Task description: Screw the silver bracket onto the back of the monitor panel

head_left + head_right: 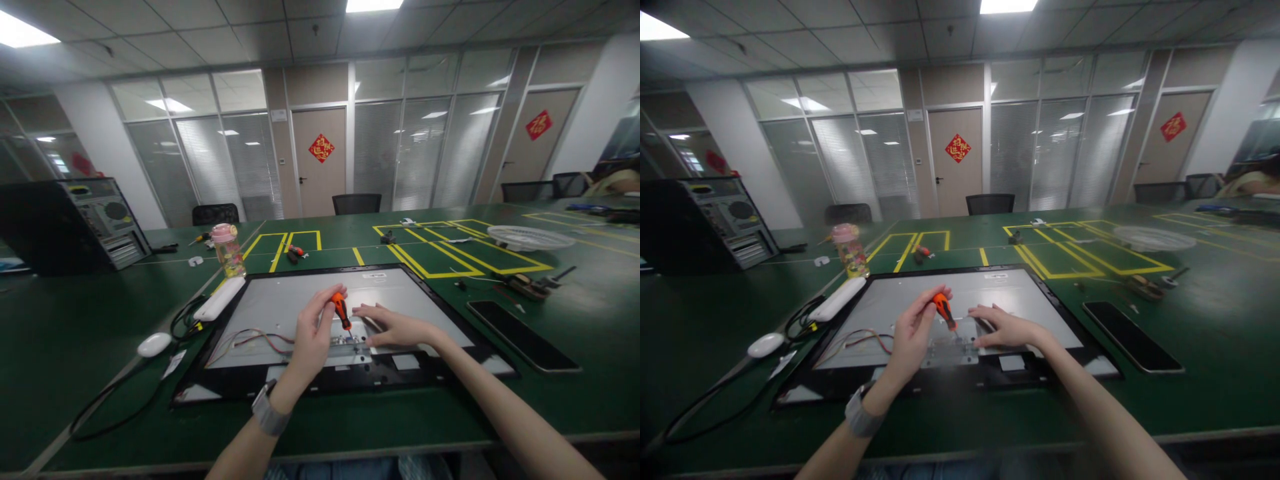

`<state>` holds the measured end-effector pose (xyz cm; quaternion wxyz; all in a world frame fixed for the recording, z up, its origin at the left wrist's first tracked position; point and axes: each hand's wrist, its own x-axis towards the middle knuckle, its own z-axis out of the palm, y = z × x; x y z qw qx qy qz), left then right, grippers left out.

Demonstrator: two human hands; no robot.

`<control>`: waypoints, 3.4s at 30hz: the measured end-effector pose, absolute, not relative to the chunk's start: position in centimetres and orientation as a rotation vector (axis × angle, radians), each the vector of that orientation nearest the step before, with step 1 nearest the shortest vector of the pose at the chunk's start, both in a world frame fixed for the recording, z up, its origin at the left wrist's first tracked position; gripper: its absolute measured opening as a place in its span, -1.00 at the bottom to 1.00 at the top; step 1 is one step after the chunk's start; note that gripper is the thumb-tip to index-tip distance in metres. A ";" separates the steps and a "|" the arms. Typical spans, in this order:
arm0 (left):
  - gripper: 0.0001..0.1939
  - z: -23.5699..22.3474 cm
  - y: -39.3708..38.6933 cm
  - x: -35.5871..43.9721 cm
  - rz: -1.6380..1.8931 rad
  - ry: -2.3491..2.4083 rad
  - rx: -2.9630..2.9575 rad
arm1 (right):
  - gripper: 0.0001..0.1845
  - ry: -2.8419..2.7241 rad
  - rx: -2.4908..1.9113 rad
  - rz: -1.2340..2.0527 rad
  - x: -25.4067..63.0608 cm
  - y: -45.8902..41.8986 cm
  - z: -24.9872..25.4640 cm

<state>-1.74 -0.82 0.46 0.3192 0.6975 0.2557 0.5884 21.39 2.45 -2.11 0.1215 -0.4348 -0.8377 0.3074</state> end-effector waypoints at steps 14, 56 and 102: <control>-0.71 0.7 -0.7 -1.8 1.597 0.705 1.849 | -0.16 -2.451 -1.243 0.904 21.6 2.6 -2.3; -0.64 0.6 -0.5 -2.0 1.628 0.873 1.839 | -0.18 -2.453 -1.259 0.895 21.6 2.6 -2.4; -0.67 0.4 -0.5 -1.6 1.590 0.725 1.752 | -0.09 -2.487 -1.245 0.856 21.5 2.6 -2.4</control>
